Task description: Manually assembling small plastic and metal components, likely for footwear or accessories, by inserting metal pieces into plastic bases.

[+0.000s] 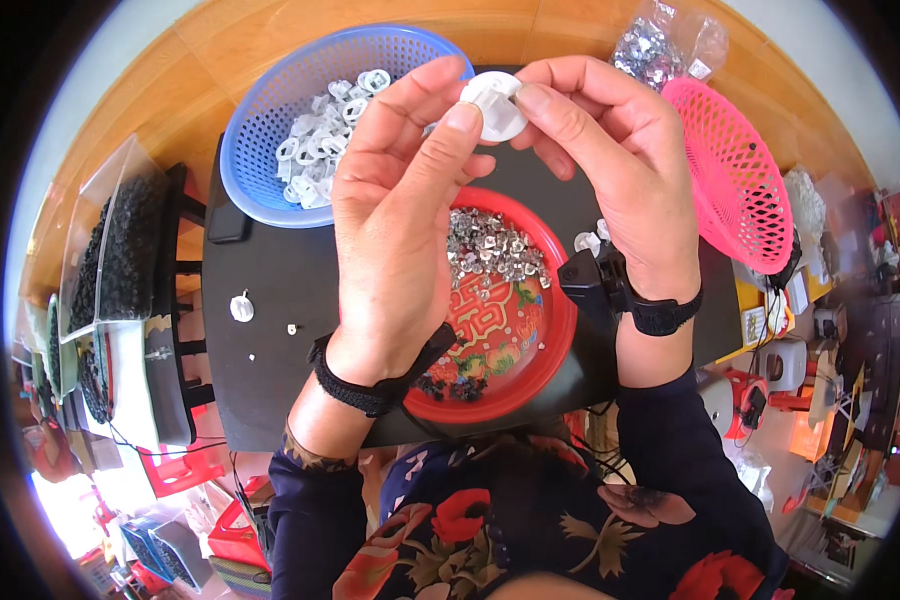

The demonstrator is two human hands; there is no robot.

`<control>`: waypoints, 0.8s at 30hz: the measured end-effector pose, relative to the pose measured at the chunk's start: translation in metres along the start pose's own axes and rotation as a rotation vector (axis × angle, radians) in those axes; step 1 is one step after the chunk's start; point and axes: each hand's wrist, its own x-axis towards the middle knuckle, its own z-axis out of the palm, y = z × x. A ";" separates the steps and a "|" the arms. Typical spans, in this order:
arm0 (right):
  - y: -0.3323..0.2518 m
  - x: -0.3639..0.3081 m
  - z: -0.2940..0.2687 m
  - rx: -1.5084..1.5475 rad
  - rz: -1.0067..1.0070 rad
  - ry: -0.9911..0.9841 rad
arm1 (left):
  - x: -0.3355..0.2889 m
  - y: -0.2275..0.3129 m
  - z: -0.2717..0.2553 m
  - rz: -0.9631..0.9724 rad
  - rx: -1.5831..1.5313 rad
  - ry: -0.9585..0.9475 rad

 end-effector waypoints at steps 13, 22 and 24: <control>0.005 -0.001 0.001 -0.250 -0.008 0.083 | 0.009 0.012 -0.026 -0.181 -0.445 -0.094; 0.060 -0.022 0.011 -0.976 -0.096 -0.674 | 0.011 0.040 -0.040 -0.178 -0.563 -0.175; 0.072 -0.030 0.012 -1.016 -0.080 -0.663 | 0.005 0.048 -0.017 -0.145 -0.491 -0.044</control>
